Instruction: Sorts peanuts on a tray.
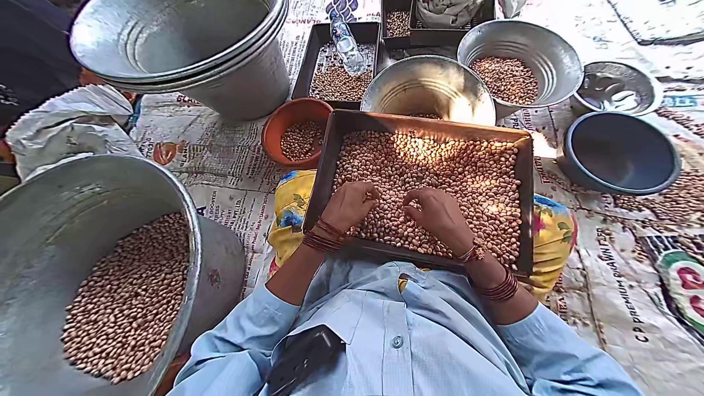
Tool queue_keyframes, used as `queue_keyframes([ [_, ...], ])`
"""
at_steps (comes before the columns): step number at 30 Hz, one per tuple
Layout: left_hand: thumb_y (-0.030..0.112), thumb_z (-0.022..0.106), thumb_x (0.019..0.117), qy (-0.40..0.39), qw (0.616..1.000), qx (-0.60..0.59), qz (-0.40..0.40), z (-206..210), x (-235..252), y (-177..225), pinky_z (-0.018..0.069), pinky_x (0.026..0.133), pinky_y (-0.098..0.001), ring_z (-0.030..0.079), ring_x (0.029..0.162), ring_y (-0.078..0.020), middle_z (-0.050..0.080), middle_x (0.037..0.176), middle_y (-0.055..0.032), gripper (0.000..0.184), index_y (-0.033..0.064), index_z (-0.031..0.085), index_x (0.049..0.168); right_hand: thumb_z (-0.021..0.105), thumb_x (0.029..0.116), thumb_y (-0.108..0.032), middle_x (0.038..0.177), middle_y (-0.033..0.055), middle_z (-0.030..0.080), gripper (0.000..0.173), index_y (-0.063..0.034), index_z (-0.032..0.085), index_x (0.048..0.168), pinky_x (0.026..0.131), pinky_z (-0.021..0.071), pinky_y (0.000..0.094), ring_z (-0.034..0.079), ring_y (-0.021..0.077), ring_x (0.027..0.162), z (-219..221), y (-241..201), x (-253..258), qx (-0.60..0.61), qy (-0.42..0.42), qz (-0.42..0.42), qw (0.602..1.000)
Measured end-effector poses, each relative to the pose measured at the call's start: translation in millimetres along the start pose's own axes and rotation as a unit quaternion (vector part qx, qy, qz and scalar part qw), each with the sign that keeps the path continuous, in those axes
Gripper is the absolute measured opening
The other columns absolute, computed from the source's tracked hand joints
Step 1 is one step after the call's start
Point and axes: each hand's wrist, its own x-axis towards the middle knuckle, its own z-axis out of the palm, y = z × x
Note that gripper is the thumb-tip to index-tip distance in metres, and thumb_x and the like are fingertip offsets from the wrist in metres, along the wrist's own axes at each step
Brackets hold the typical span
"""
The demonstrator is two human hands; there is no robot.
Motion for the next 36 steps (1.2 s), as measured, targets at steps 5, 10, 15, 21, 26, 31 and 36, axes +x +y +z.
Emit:
queue_keyframes([
  [5,0.012,0.076,0.0931,0.016,0.995,-0.094,-0.003,0.4,0.4,-8.1,0.0475,0.061,-0.0347,0.053,0.059,-0.0138,0.061,0.070,-0.0038,0.009,0.0066,0.074,0.100,0.067,0.0982,-0.022,0.098,0.0166,0.073,0.019,-0.0074,0.074,0.108,0.078,0.0527,0.0582,0.070,0.0372,0.094,6.9,-1.5,4.4,-0.030,-0.021,0.005,0.999],
  [10,0.001,0.052,0.0978,-0.019,0.963,-0.269,0.017,0.1,0.9,6.0,0.0391,0.053,-0.0245,0.046,0.056,-0.0065,0.060,0.074,-0.0025,0.016,0.0029,0.066,0.105,0.072,0.0957,-0.027,0.071,0.0061,0.061,0.019,-0.0091,0.072,0.103,0.062,0.0466,0.0450,0.057,0.0214,0.064,-5.4,12.2,7.2,0.119,-0.018,0.033,0.992],
  [15,0.017,0.066,0.0994,-0.083,0.989,-0.107,0.057,19.7,2.5,35.2,0.0491,0.067,-0.0399,0.055,0.065,-0.0167,0.063,0.074,-0.0062,0.015,0.0077,0.075,0.105,0.042,0.0970,-0.014,0.066,-0.0085,0.044,0.013,-0.0200,0.054,0.099,0.043,0.0285,0.0127,0.034,-0.0026,0.047,-12.9,55.6,-8.7,0.507,0.046,-0.042,0.860],
  [21,0.012,0.064,0.0986,-0.105,0.992,-0.018,0.063,27.7,1.8,50.0,0.0529,0.091,-0.0536,0.069,0.099,-0.0332,0.073,0.104,-0.0169,0.017,0.0057,0.075,0.110,0.061,0.0980,-0.008,0.061,-0.0051,0.048,0.008,-0.0104,0.069,0.101,0.049,0.0328,0.0239,0.037,0.0041,0.049,-20.0,50.4,-21.4,0.279,0.055,0.040,0.958],
  [26,0.018,0.063,0.1010,-0.115,0.992,0.009,0.059,31.0,0.3,53.0,0.0518,0.096,-0.0529,0.068,0.107,-0.0329,0.072,0.111,-0.0167,0.020,0.0054,0.074,0.111,0.069,0.0971,-0.025,0.075,0.0068,0.067,0.015,-0.0164,0.077,0.106,0.070,0.0496,0.0499,0.062,0.0241,0.071,-12.1,22.4,-27.2,0.043,0.023,0.060,0.997],
  [31,0.012,0.071,0.0962,0.004,0.983,-0.181,0.038,5.8,1.1,23.0,0.0407,0.054,-0.0282,0.045,0.054,-0.0091,0.057,0.065,-0.0021,0.009,0.0051,0.074,0.100,0.065,0.1002,-0.027,0.094,0.0160,0.072,0.022,-0.0117,0.075,0.113,0.081,0.0506,0.0584,0.068,0.0362,0.090,-5.5,8.7,-25.1,-0.021,-0.023,0.047,0.998],
  [36,0.005,0.038,0.0987,0.098,0.909,-0.405,-0.021,-36.4,10.1,-33.9,0.0425,0.048,-0.0171,0.051,0.053,-0.0028,0.057,0.074,0.0028,0.022,0.0061,0.059,0.106,0.061,0.0998,-0.030,0.088,0.0137,0.071,0.025,-0.0113,0.073,0.113,0.075,0.0502,0.0569,0.068,0.0348,0.084,-1.6,12.2,-22.1,-0.030,-0.036,0.039,0.998],
])
